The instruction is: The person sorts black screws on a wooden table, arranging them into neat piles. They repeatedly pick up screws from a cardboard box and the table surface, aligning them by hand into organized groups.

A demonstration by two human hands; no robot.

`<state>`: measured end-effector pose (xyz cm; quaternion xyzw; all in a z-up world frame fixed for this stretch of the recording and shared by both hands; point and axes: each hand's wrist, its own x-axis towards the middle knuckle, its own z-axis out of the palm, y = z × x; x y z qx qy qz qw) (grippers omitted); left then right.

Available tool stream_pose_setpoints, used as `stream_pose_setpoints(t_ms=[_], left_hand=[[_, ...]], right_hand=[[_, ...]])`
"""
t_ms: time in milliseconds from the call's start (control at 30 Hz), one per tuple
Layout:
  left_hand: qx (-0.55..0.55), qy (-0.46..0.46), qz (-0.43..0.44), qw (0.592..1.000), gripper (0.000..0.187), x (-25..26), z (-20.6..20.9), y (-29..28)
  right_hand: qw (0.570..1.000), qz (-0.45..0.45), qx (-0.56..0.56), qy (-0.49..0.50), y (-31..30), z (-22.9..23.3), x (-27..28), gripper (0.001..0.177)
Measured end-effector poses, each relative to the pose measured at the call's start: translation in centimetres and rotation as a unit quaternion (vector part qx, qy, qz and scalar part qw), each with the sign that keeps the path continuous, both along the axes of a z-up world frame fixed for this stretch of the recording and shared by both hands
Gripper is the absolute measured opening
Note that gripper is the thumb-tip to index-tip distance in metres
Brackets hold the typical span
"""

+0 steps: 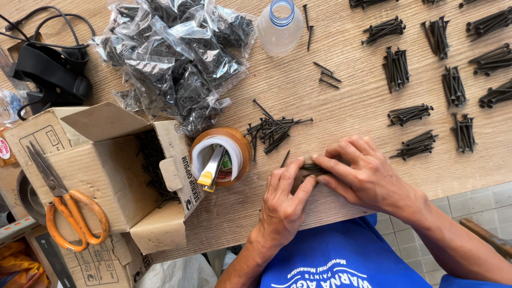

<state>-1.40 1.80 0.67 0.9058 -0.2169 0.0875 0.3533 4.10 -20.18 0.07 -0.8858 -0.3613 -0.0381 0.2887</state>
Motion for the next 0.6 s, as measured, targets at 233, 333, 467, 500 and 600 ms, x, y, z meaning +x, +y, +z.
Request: stream_pose_setpoints(t_ms=[233, 333, 467, 500, 600], left_hand=[[-0.087, 0.006, -0.033, 0.996, 0.012, 0.2, 0.0, 0.1], [-0.088, 0.005, -0.05, 0.995, 0.013, 0.2, 0.5, 0.0], [-0.083, -0.008, -0.087, 0.993, 0.018, -0.2, 0.6, -1.5], [-0.086, -0.008, -0.093, 0.992, 0.018, -0.3, 0.5, -2.4], [-0.076, 0.001, -0.142, 0.987, 0.026, -0.4, 0.3, -5.5]], right_hand=[[0.999, 0.037, -0.029, 0.006, -0.6, -0.5, -1.6, 0.039], [1.0, 0.023, -0.011, -0.006, -0.9, -0.7, -2.7, 0.032], [1.0, 0.014, -0.018, -0.005, -3.0, -1.0, -4.8, 0.035], [1.0, 0.009, -0.02, -0.005, -4.0, -1.0, -5.3, 0.035], [0.999, -0.019, -0.027, 0.004, -7.4, -1.0, -6.9, 0.033]])
